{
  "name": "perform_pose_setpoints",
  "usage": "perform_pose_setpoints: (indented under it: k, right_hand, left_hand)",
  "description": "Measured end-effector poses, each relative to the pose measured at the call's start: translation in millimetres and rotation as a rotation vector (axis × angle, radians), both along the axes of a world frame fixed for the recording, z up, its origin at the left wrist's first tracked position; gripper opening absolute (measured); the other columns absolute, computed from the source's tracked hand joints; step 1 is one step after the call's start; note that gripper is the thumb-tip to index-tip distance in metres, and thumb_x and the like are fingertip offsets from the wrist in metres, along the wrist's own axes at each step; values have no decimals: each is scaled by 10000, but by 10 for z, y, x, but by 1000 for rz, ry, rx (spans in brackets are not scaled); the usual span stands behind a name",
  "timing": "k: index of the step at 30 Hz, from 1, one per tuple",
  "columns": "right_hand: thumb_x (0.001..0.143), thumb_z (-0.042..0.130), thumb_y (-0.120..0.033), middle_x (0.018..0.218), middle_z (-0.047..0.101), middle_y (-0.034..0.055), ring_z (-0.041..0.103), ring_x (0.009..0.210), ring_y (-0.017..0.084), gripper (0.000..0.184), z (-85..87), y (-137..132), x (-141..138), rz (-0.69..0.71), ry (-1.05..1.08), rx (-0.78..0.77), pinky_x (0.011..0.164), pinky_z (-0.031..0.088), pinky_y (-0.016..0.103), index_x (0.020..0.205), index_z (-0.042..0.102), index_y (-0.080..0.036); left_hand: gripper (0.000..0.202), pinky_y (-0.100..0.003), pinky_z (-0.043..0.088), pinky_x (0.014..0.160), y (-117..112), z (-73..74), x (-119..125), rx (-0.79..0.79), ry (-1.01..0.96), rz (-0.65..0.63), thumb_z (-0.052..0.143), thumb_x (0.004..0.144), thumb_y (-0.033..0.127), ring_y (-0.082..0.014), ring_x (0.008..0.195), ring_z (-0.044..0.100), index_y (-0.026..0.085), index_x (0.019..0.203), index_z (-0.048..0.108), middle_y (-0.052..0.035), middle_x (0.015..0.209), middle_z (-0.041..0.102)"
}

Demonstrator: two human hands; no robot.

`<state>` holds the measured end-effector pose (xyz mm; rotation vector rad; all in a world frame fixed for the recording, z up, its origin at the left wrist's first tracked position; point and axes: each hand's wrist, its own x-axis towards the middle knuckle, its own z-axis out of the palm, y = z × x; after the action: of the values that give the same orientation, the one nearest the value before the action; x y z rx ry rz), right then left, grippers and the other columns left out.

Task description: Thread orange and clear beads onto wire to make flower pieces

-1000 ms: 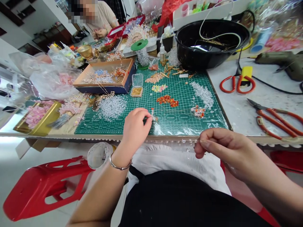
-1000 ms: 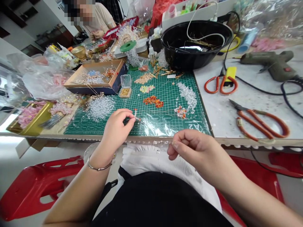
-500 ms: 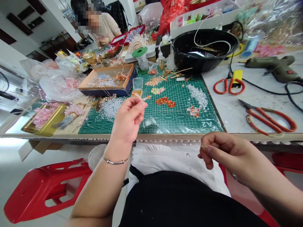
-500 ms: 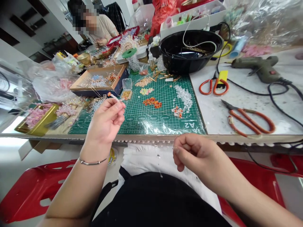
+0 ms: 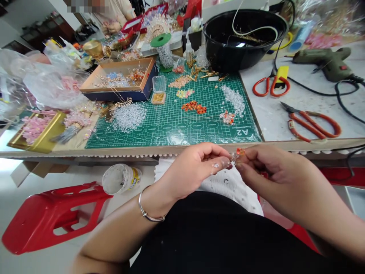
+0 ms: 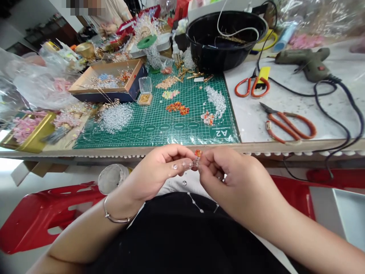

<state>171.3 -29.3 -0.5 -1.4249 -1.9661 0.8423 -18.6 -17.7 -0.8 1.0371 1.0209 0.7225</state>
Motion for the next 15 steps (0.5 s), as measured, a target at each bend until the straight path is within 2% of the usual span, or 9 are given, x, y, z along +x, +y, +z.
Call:
perform_pose_setpoints:
  k: [3, 8, 12, 15]
  right_hand:
    - [829, 556, -257, 488, 576, -37, 515, 394, 132, 182, -23, 6, -4, 2, -46, 58, 382, 358, 255, 648, 575, -263]
    - [868, 543, -239, 557, 632, -24, 562, 418, 132, 177, -65, 1, 12, 38, -154, 168, 410, 382, 256, 695, 575, -256]
    - [905, 509, -239, 520, 560, -30, 493, 386, 130, 178, -145, -12, 31, 88, -267, 338, 432, 349, 278, 732, 549, -243]
    - [931, 502, -226, 533, 563, -20, 501, 413, 142, 180, -183, -8, 34, 124, -318, 420, 468, 352, 295, 758, 551, -235]
  left_hand:
    - [55, -254, 401, 646, -16, 2, 6, -2, 27, -18, 663, 873, 206, -104, 678, 525, 162, 864, 694, -20, 813, 687]
    - [95, -254, 418, 669, 5, 24, 14, 52, 109, -66, 638, 907, 220, -117, 730, 571, 163, 861, 698, -22, 844, 698]
    - [115, -245, 406, 644, 39, 5, 9, 28, 97, -69, 649, 912, 253, -108, 695, 540, 160, 865, 699, -11, 807, 681]
    - [126, -245, 402, 644, 48, -20, 11, 17, 78, -66, 655, 912, 263, -105, 683, 522, 154, 867, 700, -13, 801, 677]
